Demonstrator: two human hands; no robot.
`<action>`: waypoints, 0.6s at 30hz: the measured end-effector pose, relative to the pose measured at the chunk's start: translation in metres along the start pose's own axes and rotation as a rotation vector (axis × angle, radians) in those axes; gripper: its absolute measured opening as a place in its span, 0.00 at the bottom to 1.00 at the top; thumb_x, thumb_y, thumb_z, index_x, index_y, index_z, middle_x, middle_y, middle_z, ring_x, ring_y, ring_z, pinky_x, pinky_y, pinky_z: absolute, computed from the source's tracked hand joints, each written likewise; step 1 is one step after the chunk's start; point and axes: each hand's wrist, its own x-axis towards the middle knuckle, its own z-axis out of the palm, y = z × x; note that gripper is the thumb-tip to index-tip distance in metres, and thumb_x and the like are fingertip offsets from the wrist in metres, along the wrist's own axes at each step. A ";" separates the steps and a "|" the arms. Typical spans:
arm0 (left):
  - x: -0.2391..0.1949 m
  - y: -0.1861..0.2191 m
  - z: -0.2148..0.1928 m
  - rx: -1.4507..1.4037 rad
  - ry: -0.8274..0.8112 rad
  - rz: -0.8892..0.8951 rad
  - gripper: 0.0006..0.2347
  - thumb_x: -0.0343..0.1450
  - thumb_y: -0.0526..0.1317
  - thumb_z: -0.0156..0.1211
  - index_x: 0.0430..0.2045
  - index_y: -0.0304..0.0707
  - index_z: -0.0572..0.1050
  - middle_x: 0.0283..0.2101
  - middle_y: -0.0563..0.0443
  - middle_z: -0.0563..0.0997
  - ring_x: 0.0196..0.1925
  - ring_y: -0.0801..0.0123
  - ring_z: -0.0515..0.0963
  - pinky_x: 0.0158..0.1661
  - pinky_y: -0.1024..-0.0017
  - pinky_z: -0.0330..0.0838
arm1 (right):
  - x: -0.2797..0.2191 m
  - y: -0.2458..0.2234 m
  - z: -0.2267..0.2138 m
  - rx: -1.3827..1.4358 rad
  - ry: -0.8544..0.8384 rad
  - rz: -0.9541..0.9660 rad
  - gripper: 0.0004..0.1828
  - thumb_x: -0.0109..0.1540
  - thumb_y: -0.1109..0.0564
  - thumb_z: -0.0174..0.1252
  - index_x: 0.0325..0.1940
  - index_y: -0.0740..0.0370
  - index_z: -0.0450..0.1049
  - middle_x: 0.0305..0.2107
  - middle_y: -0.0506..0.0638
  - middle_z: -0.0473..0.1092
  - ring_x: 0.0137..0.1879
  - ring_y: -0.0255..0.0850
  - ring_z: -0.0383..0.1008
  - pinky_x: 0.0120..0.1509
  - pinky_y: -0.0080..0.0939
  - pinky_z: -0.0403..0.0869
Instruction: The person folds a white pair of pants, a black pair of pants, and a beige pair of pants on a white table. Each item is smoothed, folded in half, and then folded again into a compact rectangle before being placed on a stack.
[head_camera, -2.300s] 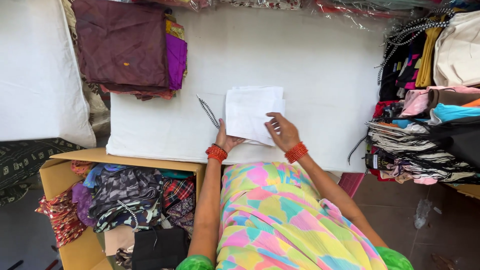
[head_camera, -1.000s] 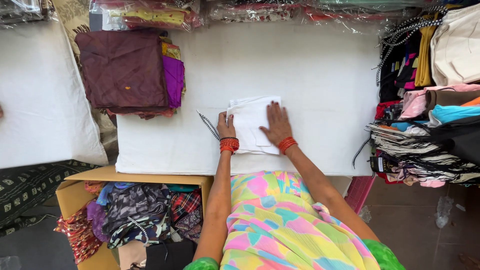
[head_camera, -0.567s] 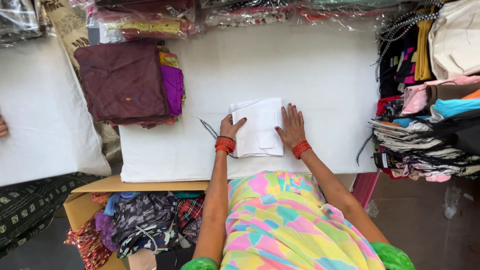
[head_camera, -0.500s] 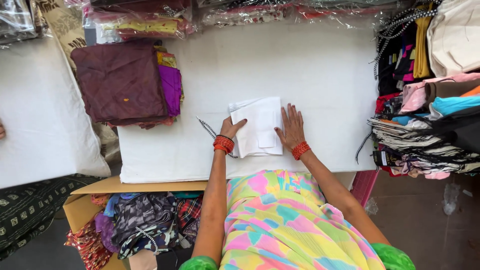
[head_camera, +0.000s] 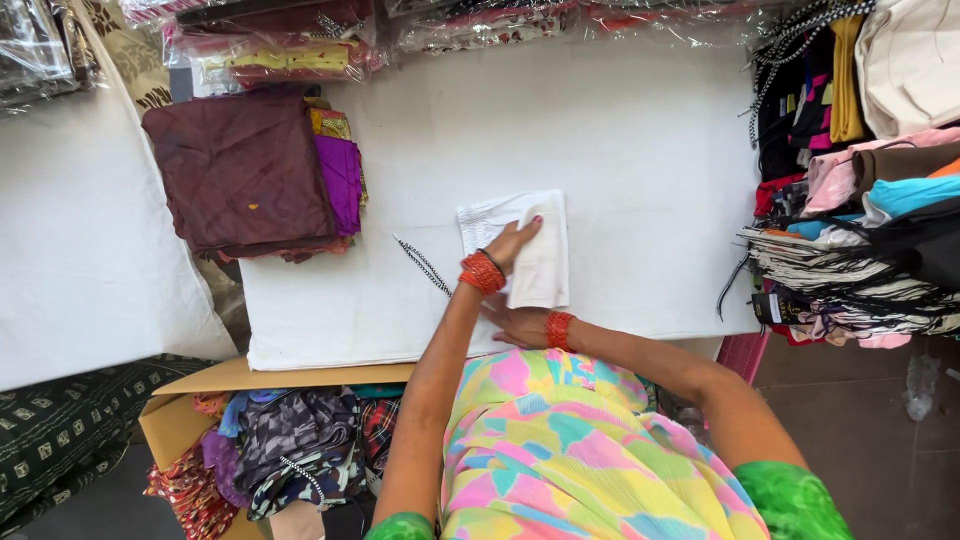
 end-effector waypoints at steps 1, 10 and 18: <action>0.001 0.001 0.008 0.004 0.000 -0.001 0.33 0.72 0.56 0.60 0.61 0.22 0.64 0.51 0.38 0.79 0.47 0.63 0.80 0.47 0.63 0.79 | 0.017 0.012 0.017 0.002 0.003 -0.001 0.42 0.73 0.43 0.46 0.84 0.63 0.40 0.59 0.68 0.67 0.56 0.59 0.76 0.62 0.53 0.74; -0.010 -0.009 -0.012 -0.182 0.000 -0.056 0.32 0.71 0.50 0.61 0.63 0.26 0.55 0.58 0.35 0.74 0.58 0.55 0.78 0.54 0.56 0.77 | 0.037 0.040 0.052 -0.184 0.779 0.089 0.42 0.65 0.40 0.56 0.73 0.62 0.48 0.68 0.70 0.56 0.73 0.66 0.55 0.70 0.63 0.61; 0.004 -0.058 -0.071 -0.357 0.017 0.000 0.33 0.71 0.51 0.61 0.67 0.29 0.56 0.62 0.39 0.73 0.63 0.55 0.74 0.60 0.55 0.73 | 0.012 0.057 0.036 -0.111 0.816 0.179 0.38 0.65 0.42 0.56 0.73 0.60 0.53 0.69 0.66 0.57 0.73 0.61 0.56 0.73 0.60 0.60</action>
